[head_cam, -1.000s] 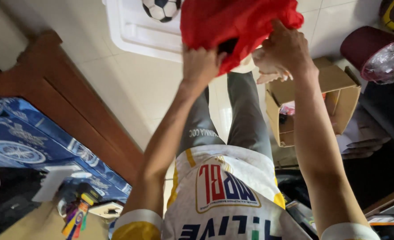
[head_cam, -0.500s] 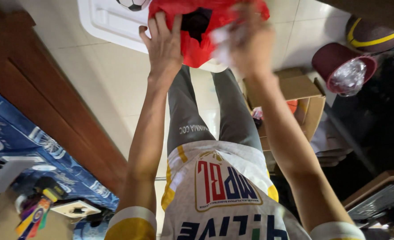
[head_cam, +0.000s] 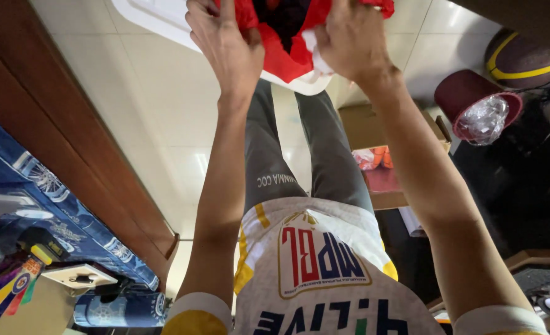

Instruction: The person wipes a white plastic lid with a cloth, then opens a wooden cabinet to retrieve a red bag. They unpack a small soccer ball and a purple ball from the bag, wiping each with the cloth before placing them on the lid.

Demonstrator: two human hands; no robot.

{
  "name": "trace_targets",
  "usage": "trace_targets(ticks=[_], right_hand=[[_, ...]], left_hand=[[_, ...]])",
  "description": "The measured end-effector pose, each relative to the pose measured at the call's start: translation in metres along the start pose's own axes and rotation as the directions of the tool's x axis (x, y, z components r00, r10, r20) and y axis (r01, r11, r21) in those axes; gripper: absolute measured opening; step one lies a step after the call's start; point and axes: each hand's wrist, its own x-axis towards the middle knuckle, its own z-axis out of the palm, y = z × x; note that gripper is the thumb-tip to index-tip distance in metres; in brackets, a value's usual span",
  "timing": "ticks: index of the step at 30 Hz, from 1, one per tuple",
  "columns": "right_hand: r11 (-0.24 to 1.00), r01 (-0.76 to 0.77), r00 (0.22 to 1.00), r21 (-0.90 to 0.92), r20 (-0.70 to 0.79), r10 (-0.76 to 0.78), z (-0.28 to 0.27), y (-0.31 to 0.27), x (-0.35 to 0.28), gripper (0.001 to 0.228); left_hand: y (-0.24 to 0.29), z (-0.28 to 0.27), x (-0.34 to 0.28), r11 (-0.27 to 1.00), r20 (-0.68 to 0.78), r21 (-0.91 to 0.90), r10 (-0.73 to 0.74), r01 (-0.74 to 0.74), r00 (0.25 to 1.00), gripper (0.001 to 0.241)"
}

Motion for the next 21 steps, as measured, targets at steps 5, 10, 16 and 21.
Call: trace_targets(ticks=[5, 10, 16, 21], right_hand=[[0.991, -0.047, 0.999, 0.123, 0.004, 0.047, -0.025, -0.029, -0.004, 0.056], [0.994, 0.107, 0.988, -0.031, 0.12, -0.102, -0.016, -0.037, -0.018, 0.055], [0.964, -0.079, 0.8, -0.254, 0.56, 0.213, -0.016, -0.027, -0.025, 0.052], [0.946, -0.06, 0.82, -0.32, 0.524, 0.23, -0.01, -0.023, -0.029, 0.03]], left_hand=[[0.027, -0.02, 0.014, 0.951, 0.138, -0.185, -0.224, 0.248, 0.965, 0.065], [0.003, 0.021, 0.012, 0.535, 0.128, -0.825, -0.142, 0.184, 0.982, 0.027], [-0.027, 0.073, 0.004, 0.88, 0.421, -0.429, -0.004, 0.203, 0.907, 0.018], [-0.003, 0.018, -0.004, 0.957, 0.232, -0.156, 0.276, -0.245, 0.933, 0.075]])
